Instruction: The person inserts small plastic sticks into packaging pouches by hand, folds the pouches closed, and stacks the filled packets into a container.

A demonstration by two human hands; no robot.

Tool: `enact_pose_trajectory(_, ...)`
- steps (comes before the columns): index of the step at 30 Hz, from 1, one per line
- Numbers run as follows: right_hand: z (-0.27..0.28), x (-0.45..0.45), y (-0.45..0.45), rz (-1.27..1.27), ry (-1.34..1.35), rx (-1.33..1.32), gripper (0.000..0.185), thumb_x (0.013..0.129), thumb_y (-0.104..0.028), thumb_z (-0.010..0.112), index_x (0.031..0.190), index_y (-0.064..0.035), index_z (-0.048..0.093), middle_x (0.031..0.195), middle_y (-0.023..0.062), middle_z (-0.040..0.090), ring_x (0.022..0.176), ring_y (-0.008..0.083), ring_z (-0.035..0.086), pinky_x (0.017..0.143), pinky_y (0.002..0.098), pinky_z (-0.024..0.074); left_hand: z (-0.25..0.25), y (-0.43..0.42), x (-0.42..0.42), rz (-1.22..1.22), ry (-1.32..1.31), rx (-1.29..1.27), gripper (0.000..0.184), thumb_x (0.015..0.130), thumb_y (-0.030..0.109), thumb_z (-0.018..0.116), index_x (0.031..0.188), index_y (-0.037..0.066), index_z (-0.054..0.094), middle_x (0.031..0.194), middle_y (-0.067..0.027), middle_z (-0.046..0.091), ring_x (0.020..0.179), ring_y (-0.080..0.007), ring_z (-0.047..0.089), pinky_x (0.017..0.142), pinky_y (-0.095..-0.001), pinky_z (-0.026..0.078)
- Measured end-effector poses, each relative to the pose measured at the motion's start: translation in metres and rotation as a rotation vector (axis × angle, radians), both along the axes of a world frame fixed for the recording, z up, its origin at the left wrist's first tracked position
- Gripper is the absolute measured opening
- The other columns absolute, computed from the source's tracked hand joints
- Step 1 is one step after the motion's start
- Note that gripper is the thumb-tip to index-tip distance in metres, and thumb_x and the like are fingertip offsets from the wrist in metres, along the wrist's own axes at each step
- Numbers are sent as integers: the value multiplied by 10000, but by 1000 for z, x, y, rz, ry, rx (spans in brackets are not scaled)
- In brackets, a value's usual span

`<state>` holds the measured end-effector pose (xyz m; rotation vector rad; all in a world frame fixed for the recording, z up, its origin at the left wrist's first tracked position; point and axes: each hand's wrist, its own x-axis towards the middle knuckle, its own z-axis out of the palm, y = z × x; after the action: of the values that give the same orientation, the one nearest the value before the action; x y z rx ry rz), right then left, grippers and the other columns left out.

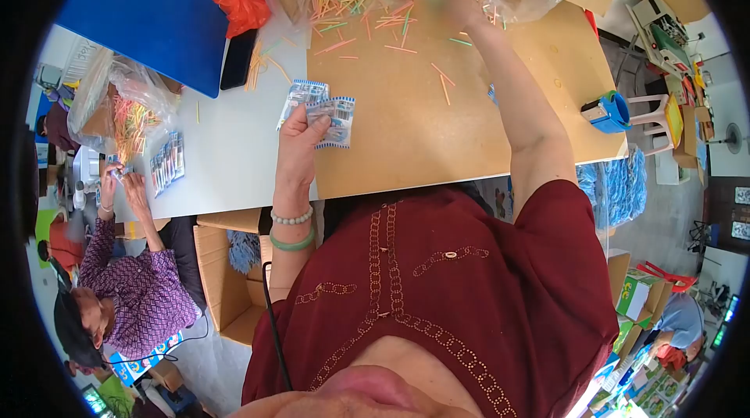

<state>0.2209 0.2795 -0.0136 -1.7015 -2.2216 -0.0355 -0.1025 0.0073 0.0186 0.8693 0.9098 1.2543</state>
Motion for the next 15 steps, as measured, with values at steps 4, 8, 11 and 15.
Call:
enact_pose_trajectory(4,49,-28,-48,-74,356,-230,313,875,-228,527,1068,18,525,972,225,617,989,316,608,878,389,472,18,0,4,49,-116,-32,242,894,-29,513,1122,7,585,1019,-64,662,876,-127,641,760,-277,533)
enact_pose_trajectory(8,24,-57,-100,196,1158,-493,193,920,-169,514,1057,-32,507,892,78,585,861,173,577,795,310,466,23,4,7,34,0,37,268,895,-8,510,1159,3,552,1068,-50,636,947,-124,612,830,-268,489)
enact_pose_trajectory(11,16,-86,-159,238,1422,-648,212,948,-126,494,1152,-69,506,931,19,567,846,129,543,765,285,449,27,14,23,22,29,87,274,883,5,533,1155,-2,561,1191,-82,581,1047,-146,576,901,-280,454)
enact_pose_trajectory(15,-1,-100,-194,388,1390,-576,314,932,-179,533,1226,-75,495,984,10,580,940,130,552,859,300,452,2,45,57,-111,46,306,241,847,-10,558,1081,3,615,1380,-121,452,1170,-175,509,968,-279,400)
